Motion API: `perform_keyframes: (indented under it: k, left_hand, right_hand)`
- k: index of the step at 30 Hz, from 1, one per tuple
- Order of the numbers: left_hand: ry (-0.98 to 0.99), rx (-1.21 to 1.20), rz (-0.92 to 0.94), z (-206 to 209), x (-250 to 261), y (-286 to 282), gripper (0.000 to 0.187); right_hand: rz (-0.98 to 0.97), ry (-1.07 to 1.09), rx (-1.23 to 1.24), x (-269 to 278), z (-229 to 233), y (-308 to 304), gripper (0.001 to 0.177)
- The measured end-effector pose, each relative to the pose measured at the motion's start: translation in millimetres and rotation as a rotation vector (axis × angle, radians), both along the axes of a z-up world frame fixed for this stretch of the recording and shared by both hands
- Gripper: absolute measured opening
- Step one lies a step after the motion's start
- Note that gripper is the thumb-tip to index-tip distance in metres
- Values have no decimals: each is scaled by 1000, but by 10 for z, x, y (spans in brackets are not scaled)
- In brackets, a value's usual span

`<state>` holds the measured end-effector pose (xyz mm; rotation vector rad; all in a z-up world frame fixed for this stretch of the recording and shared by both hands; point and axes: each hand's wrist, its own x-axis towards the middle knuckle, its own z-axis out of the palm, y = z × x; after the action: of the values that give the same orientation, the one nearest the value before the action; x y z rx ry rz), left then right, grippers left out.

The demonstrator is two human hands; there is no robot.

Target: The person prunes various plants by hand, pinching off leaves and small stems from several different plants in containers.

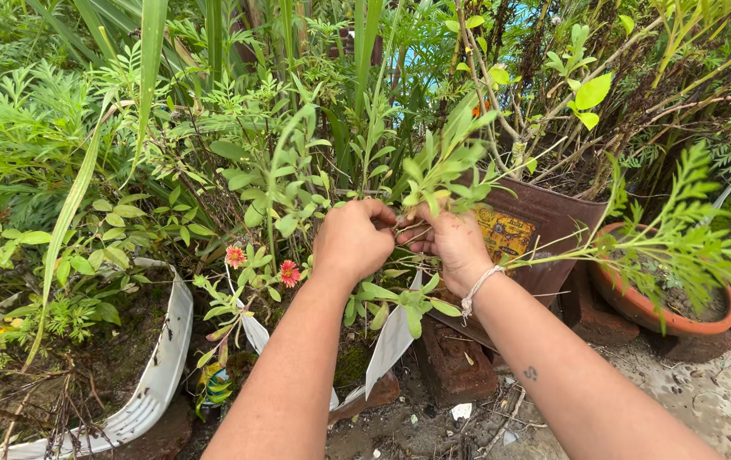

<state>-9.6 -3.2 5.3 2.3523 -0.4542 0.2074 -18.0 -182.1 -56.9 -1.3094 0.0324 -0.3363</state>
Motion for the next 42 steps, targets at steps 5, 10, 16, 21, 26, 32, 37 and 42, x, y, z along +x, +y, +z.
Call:
perform_keyframes:
  k: [5, 10, 16, 21, 26, 32, 37, 42]
  left_hand:
    - [-40, -371, -193, -1, 119, -73, 30]
    - [-41, -268, -119, 42, 92, -35, 23]
    - [-94, -481, -119, 81, 139, -97, 19]
    - [-117, -380, -35, 175, 91, -103, 17]
    - [-95, -436, 4, 207, 69, -52, 12]
    - [-156, -441, -15, 192, 36, 26, 9]
    - [-196, -440, -15, 213, -22, 56, 9]
    - [-333, -375, 5, 225, -40, 139, 8]
  right_hand:
    - [-27, -31, -2, 53, -73, 17, 26]
    - [-115, -74, -70, 105, -146, -12, 35]
    - [-171, -144, -34, 6, 17, 122, 25]
    - [-195, -192, -14, -193, 337, 220, 15]
    - [-208, -226, 44, -315, 551, 128, 12]
    - [-250, -282, -29, -373, 610, 124, 40]
    - [-247, -470, -151, -402, 749, 132, 63]
    - [-195, -504, -216, -639, 1014, 255, 58]
